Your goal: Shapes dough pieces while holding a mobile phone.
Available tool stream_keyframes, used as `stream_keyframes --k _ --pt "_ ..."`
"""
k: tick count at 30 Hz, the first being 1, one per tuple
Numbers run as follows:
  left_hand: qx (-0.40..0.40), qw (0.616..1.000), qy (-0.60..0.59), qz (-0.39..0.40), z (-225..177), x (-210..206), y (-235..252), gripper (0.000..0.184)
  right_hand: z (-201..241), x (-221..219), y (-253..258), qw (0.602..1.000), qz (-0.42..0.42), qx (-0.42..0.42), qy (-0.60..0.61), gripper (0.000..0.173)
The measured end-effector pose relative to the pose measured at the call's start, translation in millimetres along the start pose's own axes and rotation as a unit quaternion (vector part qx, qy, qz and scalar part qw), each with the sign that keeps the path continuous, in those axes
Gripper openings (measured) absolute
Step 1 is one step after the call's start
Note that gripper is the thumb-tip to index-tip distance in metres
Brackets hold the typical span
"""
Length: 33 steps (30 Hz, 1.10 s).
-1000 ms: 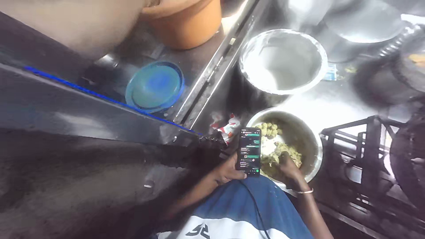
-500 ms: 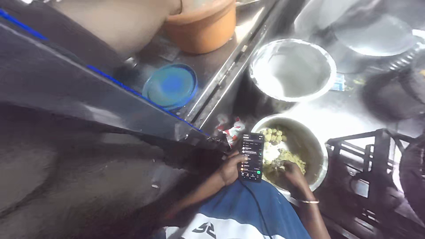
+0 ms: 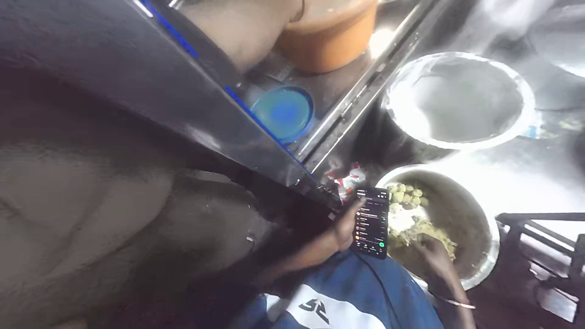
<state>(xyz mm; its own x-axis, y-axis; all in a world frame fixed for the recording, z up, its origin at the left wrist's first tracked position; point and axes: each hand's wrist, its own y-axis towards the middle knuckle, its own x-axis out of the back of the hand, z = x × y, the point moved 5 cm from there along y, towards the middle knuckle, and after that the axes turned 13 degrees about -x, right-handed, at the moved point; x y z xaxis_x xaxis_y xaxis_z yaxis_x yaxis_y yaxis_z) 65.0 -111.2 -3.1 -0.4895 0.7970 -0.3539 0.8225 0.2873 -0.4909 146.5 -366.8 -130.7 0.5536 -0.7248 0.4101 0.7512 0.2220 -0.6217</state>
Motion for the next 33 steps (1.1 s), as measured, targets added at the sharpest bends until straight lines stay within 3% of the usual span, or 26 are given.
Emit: stream_keyframes --k 2,4,8,14,20,23,27,33 --pt "-0.01 1.0 0.003 0.0 0 2 2 0.046 1 0 -1 0.999 0.031 0.014 0.024 0.049" --pt "-0.004 1.0 0.003 -0.006 2 4 2 0.047 1 -1 -6 0.998 0.047 -0.005 0.05 0.061" --pt "-0.007 1.0 -0.007 -0.005 2 2 4 0.047 -2 -1 -4 0.997 0.036 -0.039 0.052 0.046" --pt "-0.024 0.999 0.043 -0.007 1 2 1 0.047 1 -3 -4 0.998 0.031 -0.029 0.049 0.058" --pt "-0.037 0.997 0.063 0.011 1 1 0 0.047 -6 -3 3 0.999 0.034 -0.016 0.038 0.049" --pt "-0.06 0.995 0.081 0.019 2 2 -6 0.038 -4 -2 2 0.998 0.031 -0.017 0.048 0.045" --pt "-0.071 0.989 0.053 0.119 20 7 -4 0.076 -1 1 -1 0.996 0.036 -0.027 0.075 0.041" --pt "-0.086 0.972 0.073 0.205 27 4 -10 0.105 -3 2 4 0.997 0.046 -0.007 0.054 0.043"
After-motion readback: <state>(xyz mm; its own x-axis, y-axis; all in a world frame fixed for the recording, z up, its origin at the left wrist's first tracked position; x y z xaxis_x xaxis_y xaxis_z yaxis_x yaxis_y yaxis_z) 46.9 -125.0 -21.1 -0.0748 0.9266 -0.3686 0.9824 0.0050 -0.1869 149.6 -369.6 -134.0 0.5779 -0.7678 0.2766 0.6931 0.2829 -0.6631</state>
